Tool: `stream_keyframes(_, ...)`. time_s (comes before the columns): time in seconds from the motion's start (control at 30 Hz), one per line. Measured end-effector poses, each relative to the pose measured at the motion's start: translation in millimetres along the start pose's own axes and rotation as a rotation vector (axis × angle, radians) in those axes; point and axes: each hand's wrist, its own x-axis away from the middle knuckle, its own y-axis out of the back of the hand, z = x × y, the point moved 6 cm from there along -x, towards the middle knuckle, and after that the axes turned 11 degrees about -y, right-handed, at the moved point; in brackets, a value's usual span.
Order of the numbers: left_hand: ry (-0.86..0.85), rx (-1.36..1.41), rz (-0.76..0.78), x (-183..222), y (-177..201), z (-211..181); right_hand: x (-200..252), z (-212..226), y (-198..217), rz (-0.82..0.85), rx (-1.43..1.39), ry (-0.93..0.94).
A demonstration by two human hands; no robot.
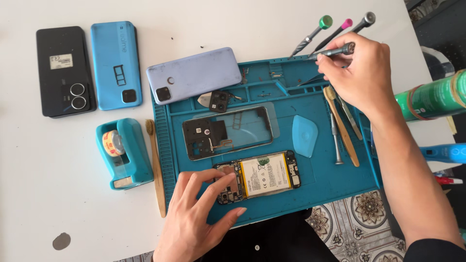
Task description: The person disassembles a smartphone, removes the screen and battery, and cleans the internal components using a brush and compressed air. The person then reassembles the phone by placing the battery and screen back into the chassis.
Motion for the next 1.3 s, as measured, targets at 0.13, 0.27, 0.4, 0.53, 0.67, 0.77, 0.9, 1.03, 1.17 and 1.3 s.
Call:
stream_keyframes(0.13,-0.008,0.002,0.014,-1,-1,0,-3,-7,-7,0.058,-0.112,-0.093)
stream_keyframes(0.27,-0.013,0.007,0.005,-1,0,0,-1,-3,-3,0.020,-0.127,-0.054)
stream_keyframes(0.4,-0.039,-0.004,-0.010,0,0,1,-6,-9,-7,0.054,-0.145,-0.102)
stream_keyframes(0.53,-0.020,-0.004,-0.013,0,-2,1,-12,-15,-11,0.067,-0.142,-0.107)
stream_keyframes(0.67,-0.021,-0.020,-0.022,-5,0,-3,-15,-15,-14,0.016,-0.161,-0.044)
stream_keyframes(0.77,-0.025,-0.030,-0.026,-6,3,-5,-19,-18,-18,-0.004,-0.155,-0.029)
stream_keyframes(0.9,-0.058,-0.066,-0.065,-7,7,-13,-14,-18,-25,-0.048,-0.179,-0.040)
stream_keyframes(1.03,-0.080,-0.070,-0.078,-6,9,-15,-14,-16,-24,-0.044,-0.216,-0.022)
stream_keyframes(1.17,-0.070,-0.070,-0.078,-7,9,-16,-14,-10,-18,0.050,-0.087,-0.090)
stream_keyframes(1.3,-0.060,-0.069,-0.081,-8,8,-16,-8,-4,20,0.115,-0.244,-0.250)
